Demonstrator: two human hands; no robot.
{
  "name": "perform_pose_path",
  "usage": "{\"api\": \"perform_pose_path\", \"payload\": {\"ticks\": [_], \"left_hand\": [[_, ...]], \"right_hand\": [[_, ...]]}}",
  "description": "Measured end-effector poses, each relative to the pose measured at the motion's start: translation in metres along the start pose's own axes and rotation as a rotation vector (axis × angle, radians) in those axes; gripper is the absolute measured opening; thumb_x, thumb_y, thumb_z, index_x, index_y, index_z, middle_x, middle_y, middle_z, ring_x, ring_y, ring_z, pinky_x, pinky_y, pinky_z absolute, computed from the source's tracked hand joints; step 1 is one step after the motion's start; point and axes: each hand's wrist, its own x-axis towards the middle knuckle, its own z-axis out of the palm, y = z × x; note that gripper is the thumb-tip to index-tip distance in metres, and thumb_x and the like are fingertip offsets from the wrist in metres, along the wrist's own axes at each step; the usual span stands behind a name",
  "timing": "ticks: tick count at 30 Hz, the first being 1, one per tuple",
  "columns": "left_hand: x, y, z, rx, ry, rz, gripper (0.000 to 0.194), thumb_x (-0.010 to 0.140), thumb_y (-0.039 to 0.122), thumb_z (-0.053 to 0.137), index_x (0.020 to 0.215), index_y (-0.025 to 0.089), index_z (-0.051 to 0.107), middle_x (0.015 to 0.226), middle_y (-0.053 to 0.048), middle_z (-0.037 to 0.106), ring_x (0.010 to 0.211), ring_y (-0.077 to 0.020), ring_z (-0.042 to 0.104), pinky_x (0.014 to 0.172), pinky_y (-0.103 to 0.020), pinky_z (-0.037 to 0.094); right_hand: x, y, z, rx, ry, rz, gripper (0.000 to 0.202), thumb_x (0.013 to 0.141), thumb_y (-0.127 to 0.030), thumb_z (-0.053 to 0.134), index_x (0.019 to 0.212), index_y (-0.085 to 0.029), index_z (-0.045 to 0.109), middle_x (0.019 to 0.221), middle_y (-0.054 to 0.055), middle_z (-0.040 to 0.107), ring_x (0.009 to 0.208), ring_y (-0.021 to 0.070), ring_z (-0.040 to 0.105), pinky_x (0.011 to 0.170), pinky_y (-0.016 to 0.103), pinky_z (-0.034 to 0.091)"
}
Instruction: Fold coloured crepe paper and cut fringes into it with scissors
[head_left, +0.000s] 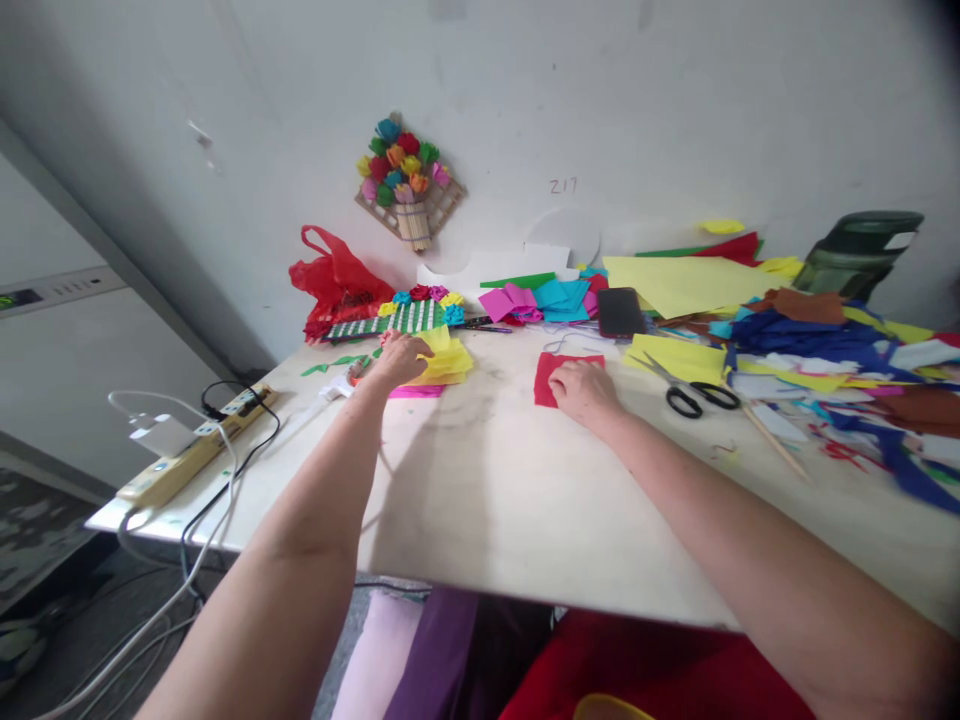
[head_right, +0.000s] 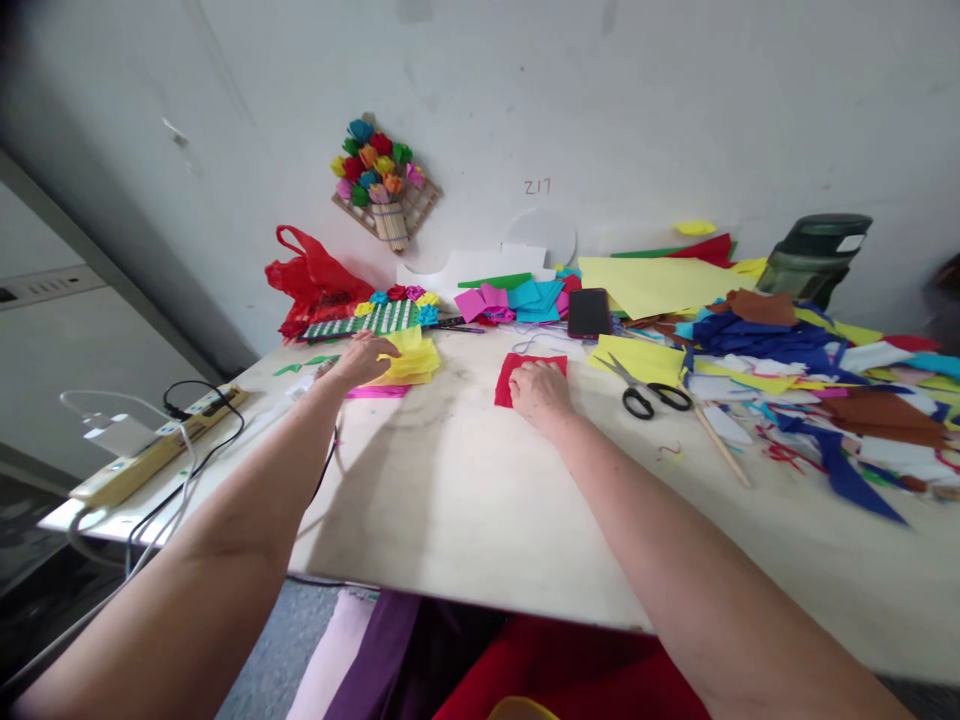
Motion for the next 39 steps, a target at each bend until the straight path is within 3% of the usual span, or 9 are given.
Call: {"api": "perform_pose_path", "payload": {"ticks": [5,12,18,22,29,35,39], "left_hand": [[-0.002,0.004,-0.003,0.011,-0.051,0.023,0.028,0.061,0.030,0.058,0.087,0.024,0.068,0.099,-0.002,0.065,0.097,-0.0227,0.052,0.099,-0.039,0.024],[0.001,0.003,0.003,0.002,-0.012,0.019,0.019,0.068,0.023,0.052,0.079,0.024,0.068,0.093,-0.001,0.066,0.098,-0.0189,0.054,0.105,-0.037,0.017],[0.002,0.001,0.002,-0.064,0.079,-0.053,0.025,0.072,0.020,0.048,0.090,0.023,0.066,0.083,-0.003,0.068,0.085,-0.0174,0.059,0.094,-0.035,0.032],[0.000,0.006,-0.003,-0.069,0.074,-0.059,0.032,0.072,0.017,0.045,0.100,0.024,0.061,0.079,0.000,0.068,0.080,-0.0154,0.059,0.094,-0.035,0.032],[0.001,0.010,-0.002,0.032,-0.009,-0.043,0.029,0.070,0.015,0.042,0.079,0.024,0.067,0.078,-0.001,0.068,0.083,-0.0182,0.059,0.087,-0.032,0.037],[-0.002,0.010,0.000,-0.060,-0.012,-0.057,0.041,0.067,0.009,0.040,0.100,0.024,0.060,0.079,0.000,0.067,0.078,-0.0158,0.060,0.079,-0.029,0.041],[-0.001,0.009,0.000,0.008,-0.024,-0.046,0.031,0.066,0.011,0.042,0.080,0.022,0.066,0.076,-0.003,0.066,0.080,-0.0192,0.059,0.080,-0.032,0.040]], "right_hand": [[0.000,-0.001,-0.001,-0.006,-0.001,0.004,0.024,0.080,-0.023,0.044,0.080,-0.017,0.067,0.086,0.007,0.066,0.081,0.0197,0.054,0.074,0.031,0.032],[-0.001,-0.001,-0.002,0.001,-0.002,0.016,0.024,0.080,-0.022,0.044,0.081,-0.017,0.068,0.088,0.007,0.066,0.083,0.0197,0.054,0.075,0.031,0.032],[0.000,-0.001,-0.002,-0.001,-0.005,0.015,0.024,0.080,-0.022,0.044,0.081,-0.017,0.068,0.088,0.006,0.066,0.083,0.0195,0.054,0.075,0.030,0.031],[-0.001,-0.001,-0.003,0.004,-0.009,0.022,0.023,0.080,-0.022,0.045,0.081,-0.017,0.068,0.089,0.007,0.065,0.083,0.0197,0.054,0.075,0.031,0.032],[-0.001,-0.001,-0.003,0.015,-0.006,0.017,0.024,0.080,-0.021,0.045,0.081,-0.017,0.068,0.088,0.007,0.065,0.082,0.0198,0.054,0.074,0.031,0.033],[-0.001,-0.001,-0.003,0.020,-0.021,0.017,0.024,0.079,-0.020,0.045,0.081,-0.017,0.068,0.089,0.007,0.066,0.084,0.0201,0.053,0.076,0.030,0.033],[0.000,-0.001,-0.002,0.017,-0.012,0.011,0.024,0.079,-0.021,0.045,0.080,-0.017,0.068,0.089,0.007,0.066,0.085,0.0198,0.053,0.076,0.030,0.034]]}}
